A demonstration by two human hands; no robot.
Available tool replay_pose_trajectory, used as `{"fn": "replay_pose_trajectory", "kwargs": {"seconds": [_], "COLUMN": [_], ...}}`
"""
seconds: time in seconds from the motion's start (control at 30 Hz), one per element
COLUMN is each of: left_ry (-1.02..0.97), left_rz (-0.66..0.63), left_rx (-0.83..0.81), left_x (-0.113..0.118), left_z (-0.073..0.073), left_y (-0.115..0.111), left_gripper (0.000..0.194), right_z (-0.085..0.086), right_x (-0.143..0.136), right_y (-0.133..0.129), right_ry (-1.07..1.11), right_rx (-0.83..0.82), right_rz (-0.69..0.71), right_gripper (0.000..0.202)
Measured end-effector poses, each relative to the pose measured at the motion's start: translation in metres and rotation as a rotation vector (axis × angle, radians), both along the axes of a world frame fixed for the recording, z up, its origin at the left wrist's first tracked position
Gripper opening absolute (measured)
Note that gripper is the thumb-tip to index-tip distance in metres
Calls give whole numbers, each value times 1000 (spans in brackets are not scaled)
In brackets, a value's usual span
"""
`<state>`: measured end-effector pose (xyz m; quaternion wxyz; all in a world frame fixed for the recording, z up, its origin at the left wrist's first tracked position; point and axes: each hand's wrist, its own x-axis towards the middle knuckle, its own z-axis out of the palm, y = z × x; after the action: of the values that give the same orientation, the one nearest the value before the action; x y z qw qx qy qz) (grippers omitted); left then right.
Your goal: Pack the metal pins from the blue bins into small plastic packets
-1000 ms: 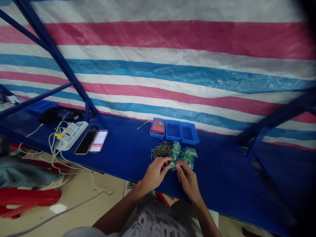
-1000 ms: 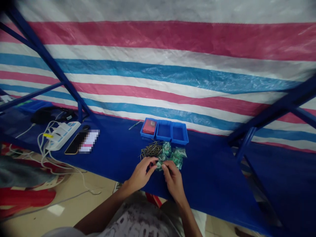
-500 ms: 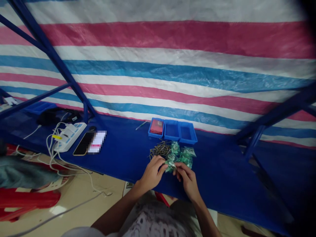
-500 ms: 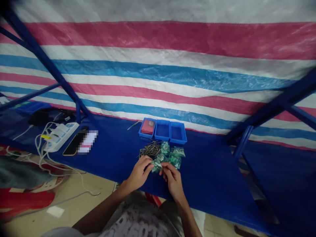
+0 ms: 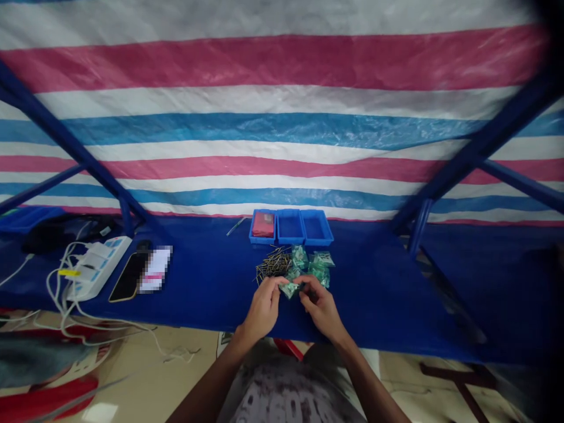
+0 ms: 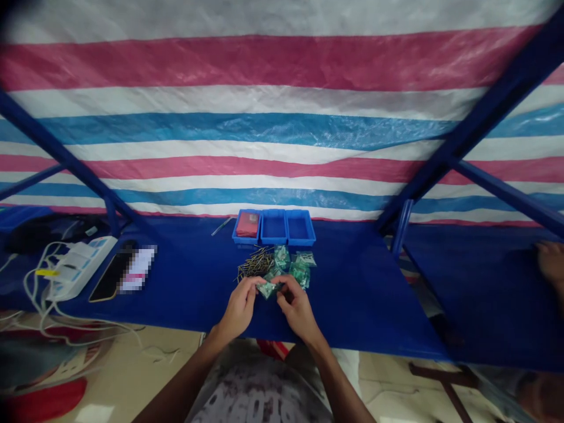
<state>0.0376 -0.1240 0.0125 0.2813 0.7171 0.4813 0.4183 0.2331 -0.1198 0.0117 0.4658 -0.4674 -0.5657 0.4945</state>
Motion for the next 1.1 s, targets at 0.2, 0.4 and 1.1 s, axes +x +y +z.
{"fn": "replay_pose_trajectory", "kwargs": {"seconds": [0.2,0.4,1.1], "left_ry": [72,110,179], "left_rz": [-8,74,15], "left_rx": [41,31,202], "left_x": [4,3,5], "left_z": [4,-2,5], "left_y": [0,2,-3], "left_gripper": [17,17,30], "right_z": [0,-9,-11], "right_x": [-1,4,4], "right_y": [1,2,5], "right_ry": [30,137,155], "right_rx": [-22,-32,-25], "right_rz": [6,53,-12], "right_gripper": [28,32,29]}}
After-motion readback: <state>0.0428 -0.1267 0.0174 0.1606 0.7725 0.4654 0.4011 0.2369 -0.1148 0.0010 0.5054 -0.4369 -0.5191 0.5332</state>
